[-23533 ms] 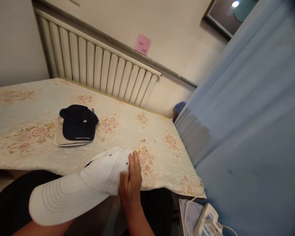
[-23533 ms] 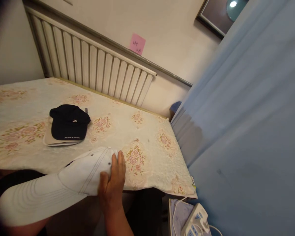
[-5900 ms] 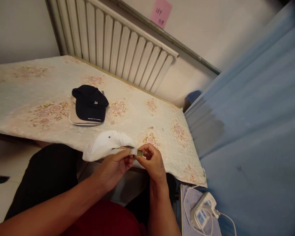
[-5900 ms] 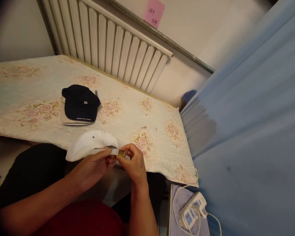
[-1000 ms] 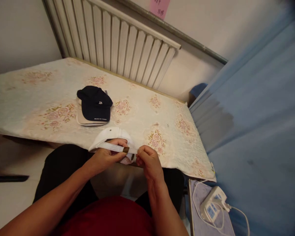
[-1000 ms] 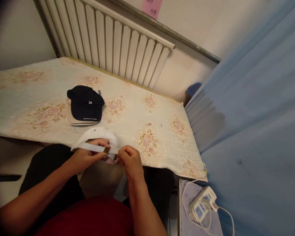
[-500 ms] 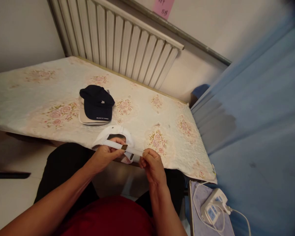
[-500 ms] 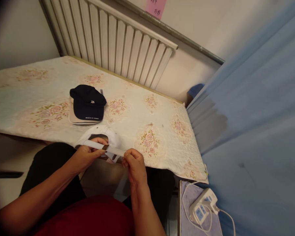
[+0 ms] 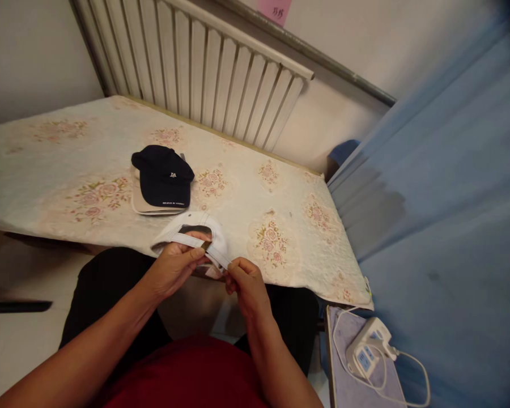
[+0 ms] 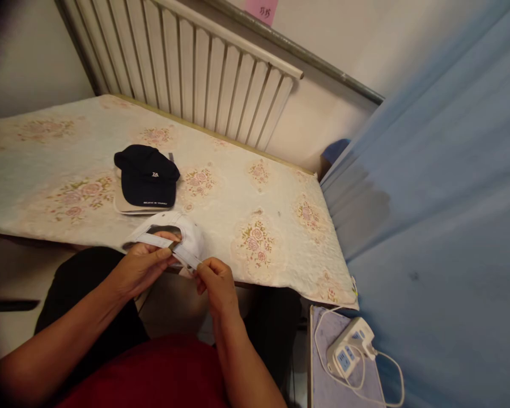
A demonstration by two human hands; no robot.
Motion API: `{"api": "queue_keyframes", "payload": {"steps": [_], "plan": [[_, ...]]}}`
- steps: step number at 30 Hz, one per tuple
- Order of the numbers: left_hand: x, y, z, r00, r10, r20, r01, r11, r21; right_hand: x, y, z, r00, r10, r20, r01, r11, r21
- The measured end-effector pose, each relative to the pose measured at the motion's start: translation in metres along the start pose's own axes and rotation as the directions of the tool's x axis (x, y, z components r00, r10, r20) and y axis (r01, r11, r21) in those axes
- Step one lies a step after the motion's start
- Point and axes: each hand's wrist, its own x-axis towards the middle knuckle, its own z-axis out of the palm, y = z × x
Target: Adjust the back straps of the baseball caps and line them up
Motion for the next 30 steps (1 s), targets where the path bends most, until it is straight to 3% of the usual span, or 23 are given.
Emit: {"api": "queue_keyframes", "payload": {"steps": [9, 13, 16, 20, 24, 30], "plan": [[-0.001, 0.002, 0.000, 0.999, -0.034, 0.033, 0.034, 0.999, 0.004, 0.000, -0.001, 0.000, 1.000, 0.018, 0.001, -0.018, 1.000, -0.024], [-0.003, 0.001, -0.001, 0.999, -0.042, 0.023, 0.041, 0.998, 0.040, -0.004, -0.006, -0.001, 0.983, -0.130, -0.132, 0.101, 0.973, -0.208], [-0.005, 0.000, -0.001, 0.999, -0.043, 0.002, 0.043, 0.997, 0.060, -0.010, -0.005, 0.003, 0.924, -0.330, -0.192, 0.224, 0.875, -0.429], [-0.007, 0.000, 0.003, 0.998, -0.066, 0.020, 0.065, 0.996, 0.058, -0.015, 0.001, 0.009, 0.849, -0.513, -0.124, 0.308, 0.673, -0.673], [-0.011, 0.003, 0.012, 0.998, -0.065, -0.001, 0.065, 0.998, 0.029, -0.013, 0.007, 0.012, 0.836, -0.547, -0.046, 0.326, 0.562, -0.760], [-0.018, 0.010, 0.028, 0.981, -0.078, -0.175, 0.085, 0.996, 0.035, -0.012, 0.010, 0.015, 0.843, -0.538, -0.009, 0.336, 0.541, -0.771]]}}
